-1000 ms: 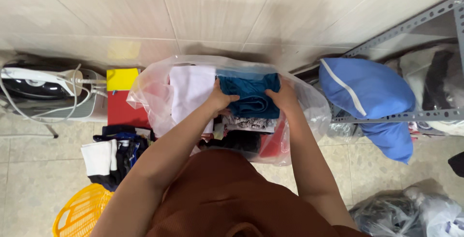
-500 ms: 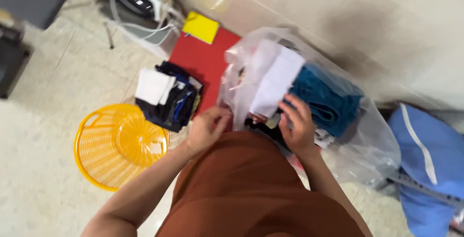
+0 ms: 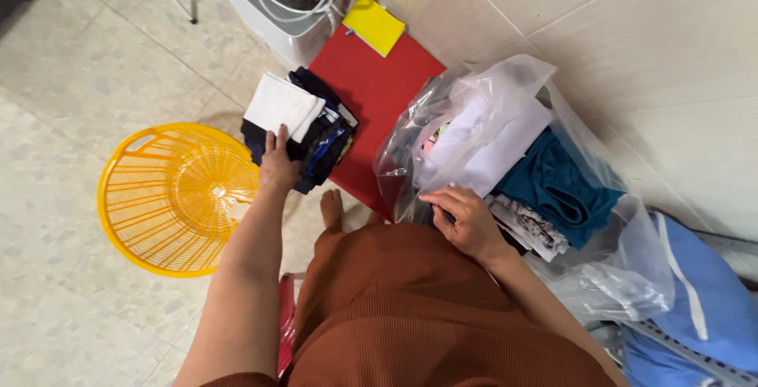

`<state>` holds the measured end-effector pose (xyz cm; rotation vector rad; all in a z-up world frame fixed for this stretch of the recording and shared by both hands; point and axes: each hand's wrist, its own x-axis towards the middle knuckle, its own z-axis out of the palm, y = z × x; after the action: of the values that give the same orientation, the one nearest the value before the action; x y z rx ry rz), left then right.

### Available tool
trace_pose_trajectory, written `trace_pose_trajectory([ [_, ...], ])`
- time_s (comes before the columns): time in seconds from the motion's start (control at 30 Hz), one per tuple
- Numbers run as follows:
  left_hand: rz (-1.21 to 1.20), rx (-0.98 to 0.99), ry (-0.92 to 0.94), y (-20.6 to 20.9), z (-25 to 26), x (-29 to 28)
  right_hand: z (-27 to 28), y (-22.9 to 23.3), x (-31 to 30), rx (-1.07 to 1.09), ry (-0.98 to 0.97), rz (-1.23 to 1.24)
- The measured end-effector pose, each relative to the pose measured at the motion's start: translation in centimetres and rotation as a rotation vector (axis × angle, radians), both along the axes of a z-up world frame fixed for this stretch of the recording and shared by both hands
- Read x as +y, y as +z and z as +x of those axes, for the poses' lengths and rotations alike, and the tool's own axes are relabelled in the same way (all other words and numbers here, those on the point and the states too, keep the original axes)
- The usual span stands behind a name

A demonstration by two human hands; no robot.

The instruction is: The person places folded clothes one by one into a large clear plastic bag on a red table, then ties the bag closed. The person handles shirts and pants, stacking them briefly before transferring them into the bag.

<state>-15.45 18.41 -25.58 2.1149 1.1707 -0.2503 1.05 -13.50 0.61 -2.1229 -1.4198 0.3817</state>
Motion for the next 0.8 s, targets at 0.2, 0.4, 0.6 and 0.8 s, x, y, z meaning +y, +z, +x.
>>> trace_pose_trajectory([
  [0.2, 0.052, -0.088, -0.028, -3.9, -0.2, 1.8, -0.9, 0.2, -1.3, 0.087, -0.067, -0.039],
  [0.4, 0.115, -0.087, -0.174, -5.5, 1.5, 4.3, -1.0, 1.0, -0.6, 0.076, -0.055, -0.037],
  [0.6, 0.164, -0.195, -0.224, 3.0, 4.6, 8.9, -0.8, 3.3, -0.7, 0.195, -0.147, -0.019],
  [0.8, -0.225, -0.241, -0.426, 25.3, 6.1, 7.8, -1.3, 6.2, -0.8, 0.562, -0.236, 0.079],
])
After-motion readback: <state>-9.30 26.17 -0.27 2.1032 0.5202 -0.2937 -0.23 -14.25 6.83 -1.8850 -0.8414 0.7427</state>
